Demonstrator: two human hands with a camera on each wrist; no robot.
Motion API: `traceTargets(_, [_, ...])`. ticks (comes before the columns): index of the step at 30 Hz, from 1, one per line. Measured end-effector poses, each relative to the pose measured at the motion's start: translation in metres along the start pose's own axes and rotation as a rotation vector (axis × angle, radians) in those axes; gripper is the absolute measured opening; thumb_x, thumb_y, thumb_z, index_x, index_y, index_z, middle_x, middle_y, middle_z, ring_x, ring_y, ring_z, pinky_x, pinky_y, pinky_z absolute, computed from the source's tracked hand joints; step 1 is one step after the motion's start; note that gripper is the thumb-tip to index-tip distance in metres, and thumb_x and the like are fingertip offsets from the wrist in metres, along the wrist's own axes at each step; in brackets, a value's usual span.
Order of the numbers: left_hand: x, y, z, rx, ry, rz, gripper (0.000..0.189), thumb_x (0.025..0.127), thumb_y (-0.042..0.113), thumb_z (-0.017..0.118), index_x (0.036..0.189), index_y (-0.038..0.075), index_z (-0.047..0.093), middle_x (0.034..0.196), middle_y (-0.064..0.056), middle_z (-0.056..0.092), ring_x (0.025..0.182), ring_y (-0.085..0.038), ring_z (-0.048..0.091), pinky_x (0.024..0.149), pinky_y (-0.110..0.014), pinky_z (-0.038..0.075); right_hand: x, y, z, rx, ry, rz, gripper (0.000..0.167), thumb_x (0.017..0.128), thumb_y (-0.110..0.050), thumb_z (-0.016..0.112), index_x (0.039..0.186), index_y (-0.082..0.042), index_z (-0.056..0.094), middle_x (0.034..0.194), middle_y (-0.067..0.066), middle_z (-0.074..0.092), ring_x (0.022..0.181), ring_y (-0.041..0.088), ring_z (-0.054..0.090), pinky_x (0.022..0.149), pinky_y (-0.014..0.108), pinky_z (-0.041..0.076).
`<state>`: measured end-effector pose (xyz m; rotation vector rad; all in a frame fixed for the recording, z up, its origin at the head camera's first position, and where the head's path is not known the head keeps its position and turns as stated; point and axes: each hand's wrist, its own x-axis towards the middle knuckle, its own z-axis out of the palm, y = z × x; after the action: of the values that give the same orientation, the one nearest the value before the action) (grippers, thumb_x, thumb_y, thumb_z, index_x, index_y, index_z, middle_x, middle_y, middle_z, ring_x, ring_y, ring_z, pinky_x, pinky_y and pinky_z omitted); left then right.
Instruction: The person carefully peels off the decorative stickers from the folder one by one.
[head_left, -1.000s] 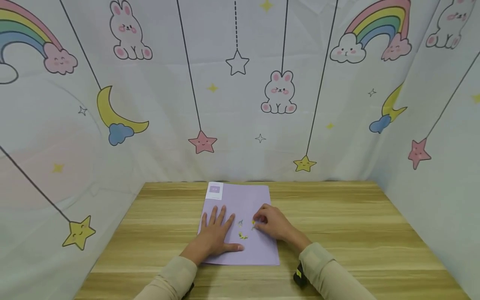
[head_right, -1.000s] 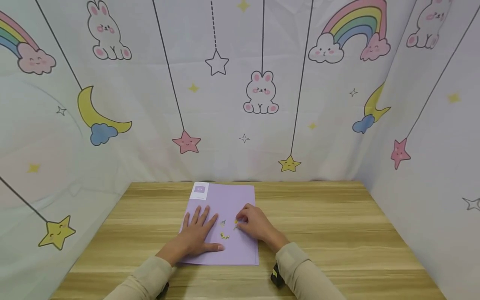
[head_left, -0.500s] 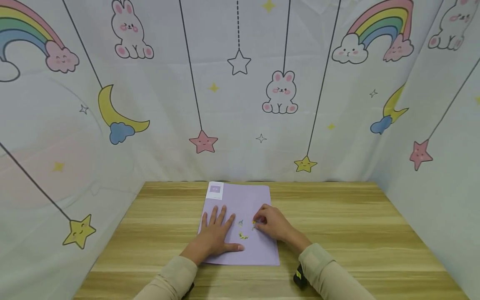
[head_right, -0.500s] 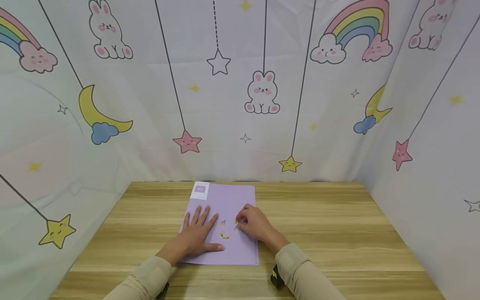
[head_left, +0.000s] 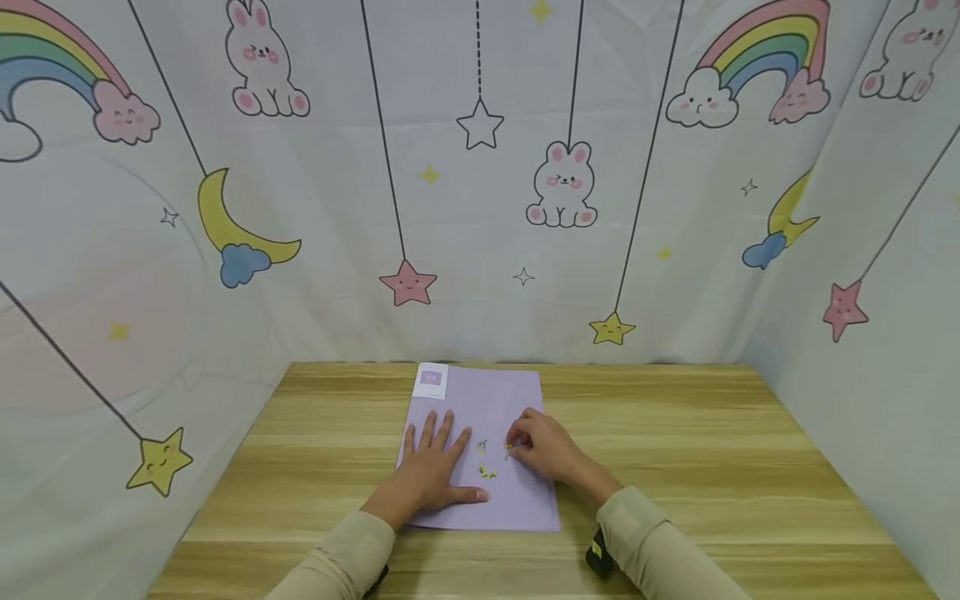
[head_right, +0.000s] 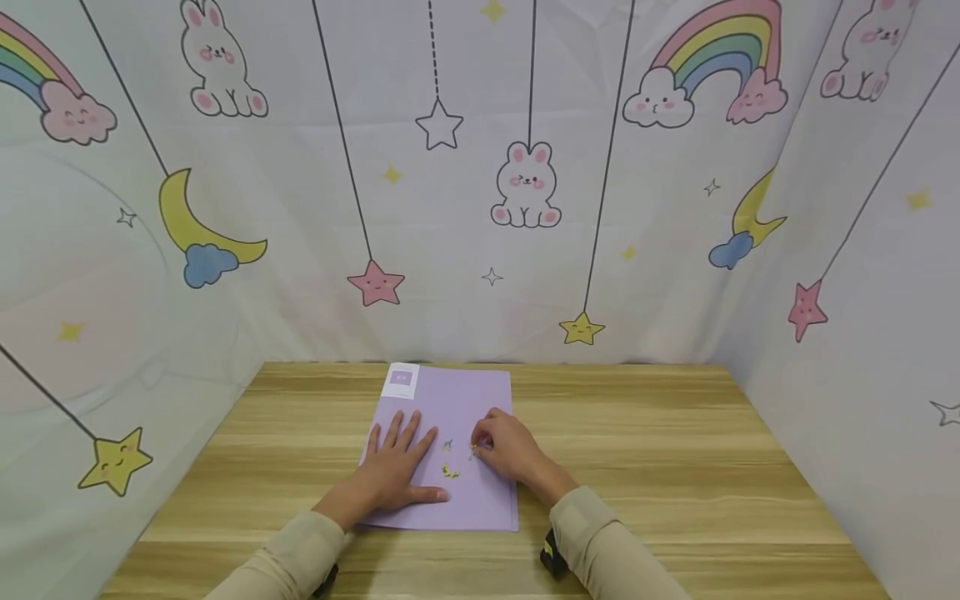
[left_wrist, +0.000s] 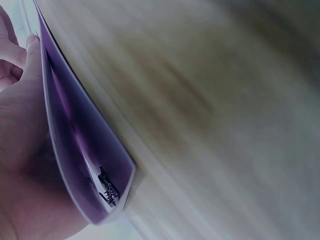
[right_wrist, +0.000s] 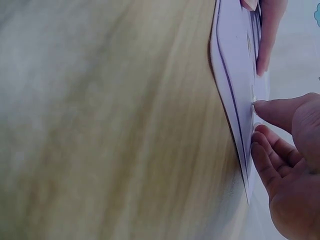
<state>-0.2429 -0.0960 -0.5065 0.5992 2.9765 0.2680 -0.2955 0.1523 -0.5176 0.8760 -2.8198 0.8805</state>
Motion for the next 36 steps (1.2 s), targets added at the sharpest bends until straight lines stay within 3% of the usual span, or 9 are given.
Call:
traceTargets(20, [-0.0014, 0.0025, -0.0007, 0.012, 0.005, 0.011, 0.111, 0.085, 0.08, 0.068, 0.165, 0.01, 0.038, 0.173, -0.027, 0.018, 0.159, -0.051, 0.009, 0.122, -0.074, 0.01, -0.0003, -0.0042, 0.0001, -0.02, 0.006, -0.059, 0.021, 0.088, 0.003, 0.077, 0.088, -0.014, 0.064, 0.083, -0.007, 0.056, 0.081, 0.013, 0.051, 0.075, 0.033, 0.045])
traceTargets(36, [-0.0015, -0.0007, -0.0008, -0.017, 0.005, 0.017, 0.109, 0.086, 0.077, 0.07, 0.165, 0.008, 0.037, 0.172, -0.029, 0.016, 0.159, -0.054, 0.007, 0.121, -0.074, 0.007, 0.0011, -0.0052, 0.0026, 0.052, 0.02, -0.063, 0.016, 0.09, 0.007, 0.074, 0.099, -0.006, 0.071, 0.087, 0.001, 0.066, 0.083, 0.016, 0.057, 0.078, 0.034, 0.05])
